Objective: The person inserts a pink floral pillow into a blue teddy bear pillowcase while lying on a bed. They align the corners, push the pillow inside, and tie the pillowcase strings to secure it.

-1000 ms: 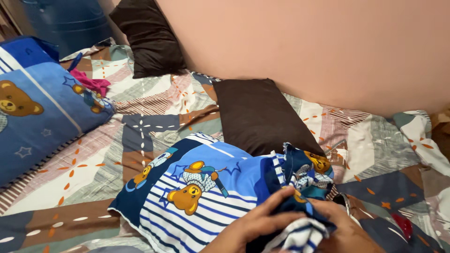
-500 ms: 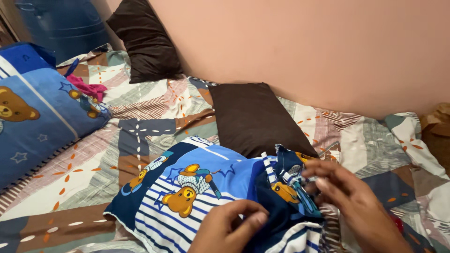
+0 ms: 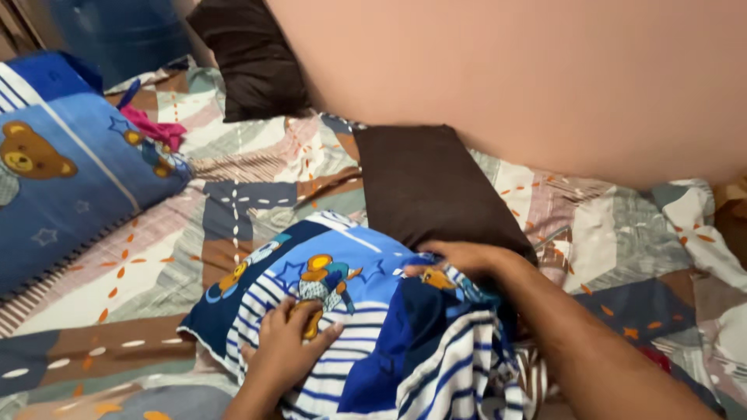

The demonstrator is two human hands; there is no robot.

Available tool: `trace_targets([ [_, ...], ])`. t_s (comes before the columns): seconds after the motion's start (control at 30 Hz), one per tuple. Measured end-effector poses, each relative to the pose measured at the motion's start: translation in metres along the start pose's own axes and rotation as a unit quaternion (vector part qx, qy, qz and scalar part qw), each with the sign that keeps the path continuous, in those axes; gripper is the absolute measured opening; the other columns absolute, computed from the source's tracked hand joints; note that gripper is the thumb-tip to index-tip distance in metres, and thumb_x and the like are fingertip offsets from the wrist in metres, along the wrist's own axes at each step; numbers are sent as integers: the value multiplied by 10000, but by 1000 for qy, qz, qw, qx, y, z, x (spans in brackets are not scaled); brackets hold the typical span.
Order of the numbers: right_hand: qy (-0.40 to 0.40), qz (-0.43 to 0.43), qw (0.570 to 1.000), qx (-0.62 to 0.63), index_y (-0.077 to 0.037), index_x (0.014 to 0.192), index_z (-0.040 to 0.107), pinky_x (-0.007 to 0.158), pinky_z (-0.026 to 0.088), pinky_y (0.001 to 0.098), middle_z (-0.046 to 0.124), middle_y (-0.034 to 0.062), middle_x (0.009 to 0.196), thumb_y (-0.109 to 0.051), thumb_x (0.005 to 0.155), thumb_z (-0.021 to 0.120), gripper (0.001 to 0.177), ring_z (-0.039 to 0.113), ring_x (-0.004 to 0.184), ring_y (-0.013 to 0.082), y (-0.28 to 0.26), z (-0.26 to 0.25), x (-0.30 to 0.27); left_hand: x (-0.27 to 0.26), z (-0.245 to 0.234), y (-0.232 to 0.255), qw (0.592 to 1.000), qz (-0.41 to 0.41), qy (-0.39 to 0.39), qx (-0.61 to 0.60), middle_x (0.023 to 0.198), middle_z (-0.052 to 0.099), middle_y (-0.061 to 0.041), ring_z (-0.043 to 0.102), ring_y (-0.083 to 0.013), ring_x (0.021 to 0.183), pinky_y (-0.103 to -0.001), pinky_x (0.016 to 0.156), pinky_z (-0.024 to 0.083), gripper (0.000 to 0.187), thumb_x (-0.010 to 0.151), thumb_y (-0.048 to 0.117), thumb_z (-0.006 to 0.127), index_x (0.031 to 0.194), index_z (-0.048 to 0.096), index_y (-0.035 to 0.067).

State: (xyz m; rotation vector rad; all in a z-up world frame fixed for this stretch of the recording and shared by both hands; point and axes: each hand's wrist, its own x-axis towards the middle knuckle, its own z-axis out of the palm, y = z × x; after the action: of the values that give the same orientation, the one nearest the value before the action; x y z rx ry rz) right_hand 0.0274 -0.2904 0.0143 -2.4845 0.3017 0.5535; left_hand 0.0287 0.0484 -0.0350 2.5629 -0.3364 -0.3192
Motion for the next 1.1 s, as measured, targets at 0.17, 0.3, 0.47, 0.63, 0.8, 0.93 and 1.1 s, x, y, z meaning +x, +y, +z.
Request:
trace_targets([
  [0.17,12,8,989,-145,-276,1576,334,1119,412,422,482,206,1478,-638,712,794,1043,503,1342,358,-14,33,46,7,5,-1,987,-160,-10,11,1686,145,-52,54,-374,1558,-726,1140,204,772,689,777,747,1381,575,480],
  [0.3,70,105,992,3,-116,1295,750,1035,484,422,726,197,1213,-653,947,520,680,701,1138,346,3,56,68,2,11,-14,991,-120,63,-17,1546,335,-99,262,-379,1451,-586,1054,422,824,643,712,799,1361,569,379],
  [0.47,217,-133,938,-235,-210,1109,713,809,537,511,728,147,978,-424,847,680,340,695,968,369,-16,61,36,9,14,-27,986,-53,140,-72,1059,784,-108,725,-336,1051,-447,885,551,348,897,457,673,1066,741,161],
  [0.63,397,-74,913,-57,-135,968,675,707,516,532,715,162,794,-461,889,701,336,682,815,416,-83,43,-19,37,-7,-31,926,46,330,-178,929,733,-185,698,-405,891,-480,760,532,193,948,248,656,989,721,71],
  [0.8,555,-118,806,170,-125,1001,629,747,542,504,720,150,820,-467,884,715,372,711,846,374,-151,28,-10,111,-106,-31,866,153,452,-153,1129,709,-201,668,-407,1051,-520,897,527,178,1031,209,649,1138,664,67],
  [0.93,521,-178,834,-32,-137,1209,583,945,431,528,657,163,1144,-400,804,777,521,553,1124,401,-176,15,37,148,-145,-50,907,206,363,60,1375,591,-188,389,-461,1359,-821,955,165,658,762,323,766,1376,600,155],
  [1.1,373,-326,867,-59,-206,1249,606,1092,394,493,613,84,1345,-223,812,764,466,508,1309,344,-140,48,58,105,-66,-65,985,69,155,-34,1431,573,-61,476,-286,1409,-638,1193,227,685,834,602,666,1407,538,250],
])
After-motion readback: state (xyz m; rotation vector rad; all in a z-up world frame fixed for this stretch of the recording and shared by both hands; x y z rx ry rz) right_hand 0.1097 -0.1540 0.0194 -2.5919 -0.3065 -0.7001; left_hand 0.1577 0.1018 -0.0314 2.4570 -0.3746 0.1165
